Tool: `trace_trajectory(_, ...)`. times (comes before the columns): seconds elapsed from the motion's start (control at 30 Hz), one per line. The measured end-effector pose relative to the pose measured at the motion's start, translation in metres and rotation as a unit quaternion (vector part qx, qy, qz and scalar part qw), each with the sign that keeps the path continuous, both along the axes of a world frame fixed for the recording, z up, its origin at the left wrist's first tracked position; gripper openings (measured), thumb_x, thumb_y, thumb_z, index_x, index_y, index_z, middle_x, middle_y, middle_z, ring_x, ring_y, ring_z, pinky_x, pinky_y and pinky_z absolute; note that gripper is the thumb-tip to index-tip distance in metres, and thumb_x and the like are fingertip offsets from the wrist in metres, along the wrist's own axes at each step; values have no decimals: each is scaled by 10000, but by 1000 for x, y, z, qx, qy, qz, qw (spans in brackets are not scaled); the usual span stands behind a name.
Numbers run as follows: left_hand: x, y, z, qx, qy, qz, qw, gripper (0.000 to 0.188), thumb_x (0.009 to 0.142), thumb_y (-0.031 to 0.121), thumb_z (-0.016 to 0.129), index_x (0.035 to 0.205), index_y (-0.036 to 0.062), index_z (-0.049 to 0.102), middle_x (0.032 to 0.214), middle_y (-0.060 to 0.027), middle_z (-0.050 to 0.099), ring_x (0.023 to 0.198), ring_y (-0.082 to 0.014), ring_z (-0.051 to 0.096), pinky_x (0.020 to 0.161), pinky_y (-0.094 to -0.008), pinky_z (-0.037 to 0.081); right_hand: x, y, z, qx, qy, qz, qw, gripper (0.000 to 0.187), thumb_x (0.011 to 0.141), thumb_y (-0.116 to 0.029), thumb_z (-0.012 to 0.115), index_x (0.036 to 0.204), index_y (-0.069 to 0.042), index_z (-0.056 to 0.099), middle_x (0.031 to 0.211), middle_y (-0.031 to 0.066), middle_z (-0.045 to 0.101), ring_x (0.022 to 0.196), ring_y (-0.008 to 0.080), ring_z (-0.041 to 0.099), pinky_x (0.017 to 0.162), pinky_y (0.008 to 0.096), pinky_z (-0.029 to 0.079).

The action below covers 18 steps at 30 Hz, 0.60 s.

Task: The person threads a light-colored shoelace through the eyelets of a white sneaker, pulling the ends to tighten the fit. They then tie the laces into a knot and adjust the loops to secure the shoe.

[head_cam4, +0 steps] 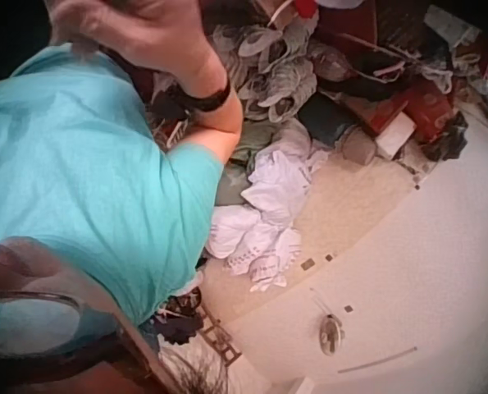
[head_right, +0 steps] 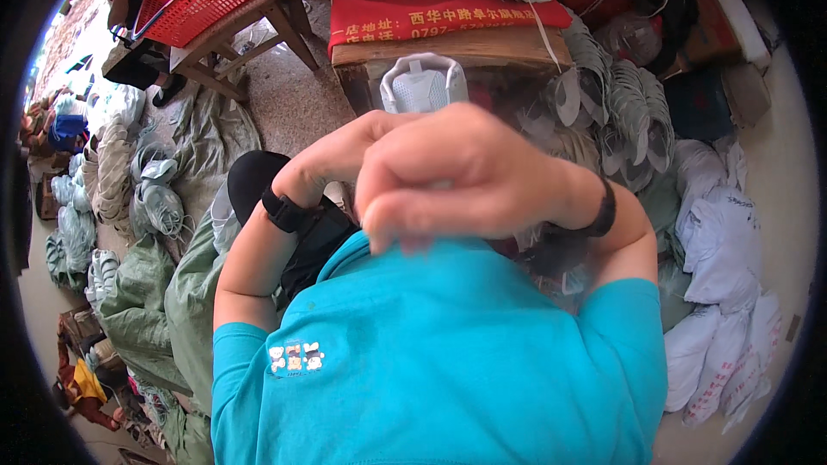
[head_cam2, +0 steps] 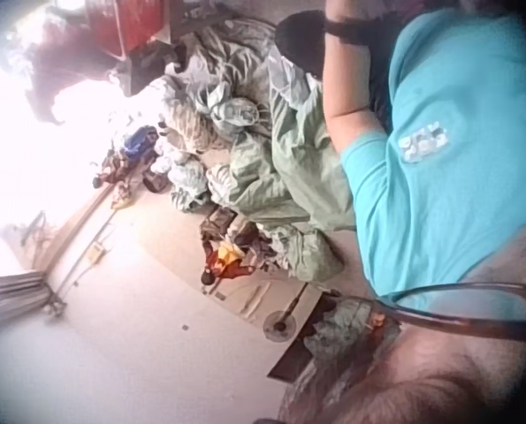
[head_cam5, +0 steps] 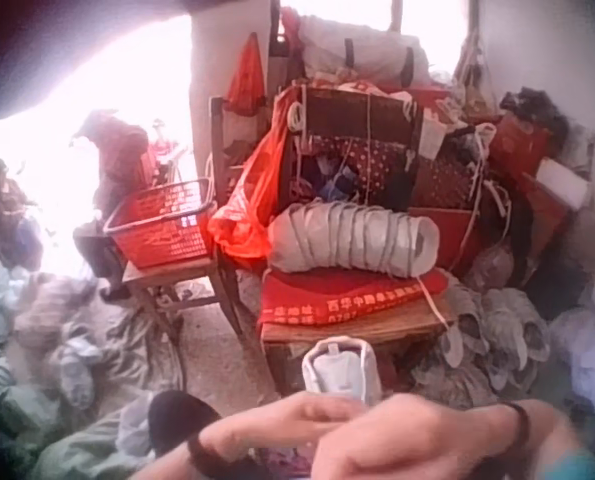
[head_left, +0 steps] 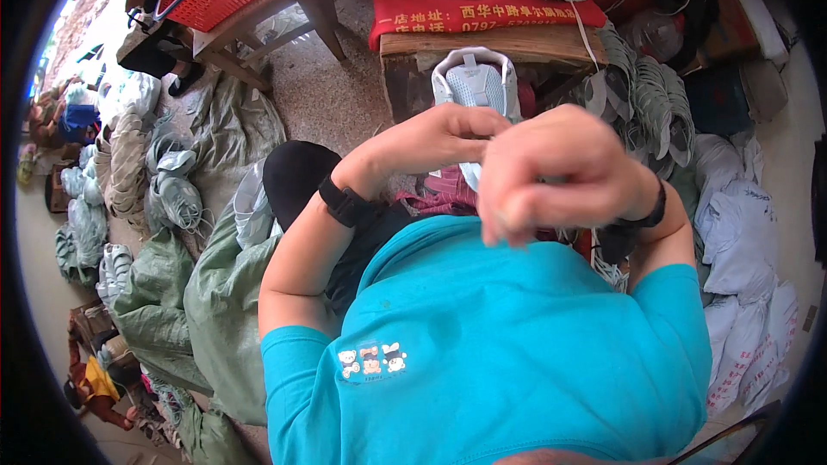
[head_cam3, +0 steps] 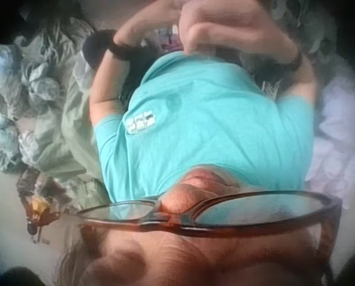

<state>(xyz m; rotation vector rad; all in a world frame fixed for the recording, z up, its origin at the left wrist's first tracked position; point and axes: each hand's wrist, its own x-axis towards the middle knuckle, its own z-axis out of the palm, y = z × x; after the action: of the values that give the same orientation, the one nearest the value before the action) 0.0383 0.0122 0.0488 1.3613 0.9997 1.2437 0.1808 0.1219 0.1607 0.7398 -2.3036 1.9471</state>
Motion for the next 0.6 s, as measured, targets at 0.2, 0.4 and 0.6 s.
trace_trajectory(0.2, -13, 10, 37, -35, 2, 119, 992, 211, 974, 208, 604, 1073, 40, 684, 914, 5, 675, 825, -56, 598, 734, -218, 491, -30, 24, 29, -149, -8, -169, 974, 301, 1026, -207, 461, 996, 56, 604, 978, 196, 702, 838, 230, 711, 751, 329, 593)
trace_trajectory(0.4, -117, -26, -80, -13, -577, 230, 784, 44, 974, 51, 538, 1011, 39, 517, 725, 14, 518, 639, -77, 506, 536, -187, 427, -27, 139, -1, -321, -19, -440, 839, 235, 1004, -205, 503, 982, -16, 642, 911, 138, 711, 773, 226, 703, 728, 356, 589)
trace_trajectory(0.6, -215, -140, -130, 18, -531, 583, 615, 120, 994, 78, 483, 898, 27, 534, 701, -23, 519, 598, -133, 494, 522, -259, 419, 71, 322, -24, -207, 218, -682, 666, 223, 954, -73, 515, 964, 131, 606, 990, 250, 666, 955, 327, 682, 938, 418, 552)
